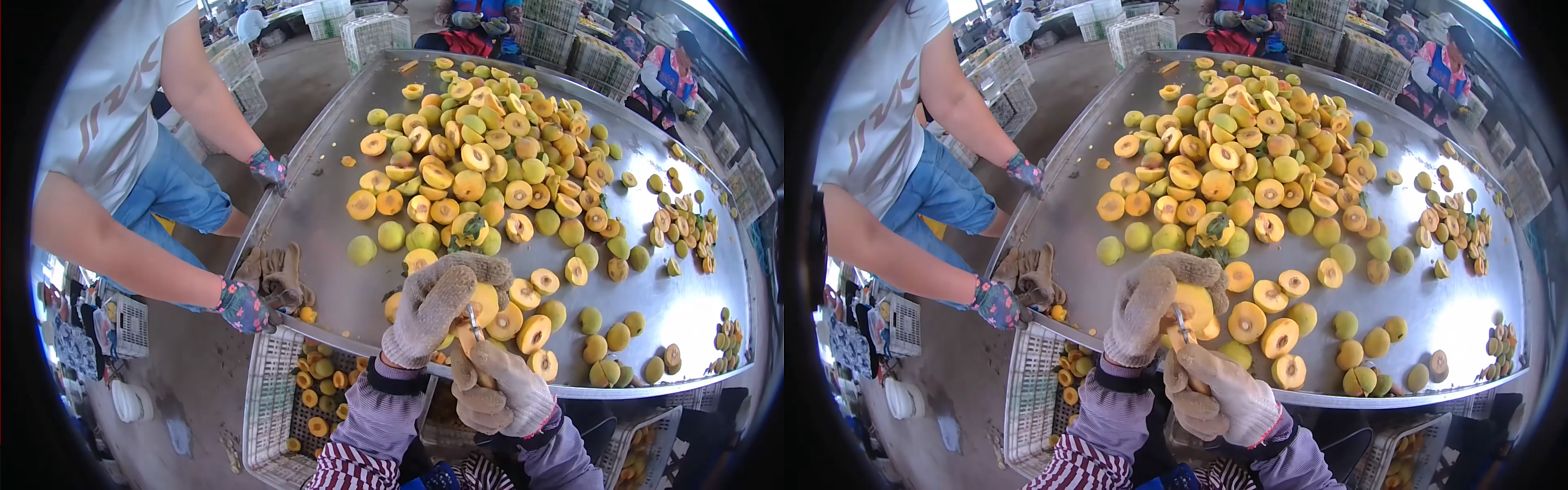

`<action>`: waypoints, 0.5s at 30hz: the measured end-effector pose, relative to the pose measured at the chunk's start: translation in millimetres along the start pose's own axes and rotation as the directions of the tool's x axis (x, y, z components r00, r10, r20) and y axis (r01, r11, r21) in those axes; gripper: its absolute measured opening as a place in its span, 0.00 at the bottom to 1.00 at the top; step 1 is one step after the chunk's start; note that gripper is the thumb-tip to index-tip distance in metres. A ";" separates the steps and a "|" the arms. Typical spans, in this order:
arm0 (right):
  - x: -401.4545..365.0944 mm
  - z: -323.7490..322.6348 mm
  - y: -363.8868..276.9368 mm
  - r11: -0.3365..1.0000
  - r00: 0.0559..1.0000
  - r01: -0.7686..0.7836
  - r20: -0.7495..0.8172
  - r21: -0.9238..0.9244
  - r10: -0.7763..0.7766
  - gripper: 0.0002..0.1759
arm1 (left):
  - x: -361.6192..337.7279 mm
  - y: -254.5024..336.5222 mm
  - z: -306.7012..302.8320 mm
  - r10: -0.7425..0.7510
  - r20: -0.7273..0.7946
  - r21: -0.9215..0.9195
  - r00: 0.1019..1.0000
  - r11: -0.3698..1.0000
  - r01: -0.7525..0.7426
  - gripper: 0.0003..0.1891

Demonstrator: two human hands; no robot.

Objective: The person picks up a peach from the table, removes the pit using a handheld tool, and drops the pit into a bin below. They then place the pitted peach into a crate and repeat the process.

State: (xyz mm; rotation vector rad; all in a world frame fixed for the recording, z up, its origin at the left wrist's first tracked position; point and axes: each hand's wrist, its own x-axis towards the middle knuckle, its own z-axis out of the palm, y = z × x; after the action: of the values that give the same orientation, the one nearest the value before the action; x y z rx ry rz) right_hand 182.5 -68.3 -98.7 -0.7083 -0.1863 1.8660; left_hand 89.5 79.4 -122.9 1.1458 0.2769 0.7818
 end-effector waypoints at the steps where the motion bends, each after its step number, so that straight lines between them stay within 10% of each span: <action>1: 0.3 -0.1 2.0 0.998 0.998 0.018 0.052 0.059 -0.021 0.22 | 0.1 4.0 -1.5 -0.020 0.046 0.056 0.999 0.998 0.018 0.27; 5: -1.9 2.0 0.3 1.000 0.999 0.008 -0.031 -0.015 -0.008 0.22 | -2.0 8.2 -6.2 -0.191 0.076 0.099 0.979 0.978 0.183 0.18; 7: -1.0 -2.5 -3.9 0.997 0.994 -0.062 0.091 0.051 0.057 0.23 | -3.8 0.1 -7.4 0.102 0.105 0.190 0.989 0.974 -0.121 0.19; 11: -1.4 -4.8 2.6 0.990 0.982 -0.057 0.184 0.128 0.033 0.23 | -7.0 -3.7 2.1 0.135 0.042 0.040 0.990 0.990 -0.136 0.32; 15: 1.0 -10.7 4.2 0.985 0.980 -0.033 0.198 0.170 -0.002 0.23 | -2.1 1.5 -1.8 -0.036 0.164 -0.126 0.986 0.990 0.057 0.24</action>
State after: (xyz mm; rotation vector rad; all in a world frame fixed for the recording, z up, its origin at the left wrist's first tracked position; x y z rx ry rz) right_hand 184.8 -71.2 -109.6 -0.4065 -0.1435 1.9401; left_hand 86.4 79.6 -122.7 1.0686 0.1152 0.6527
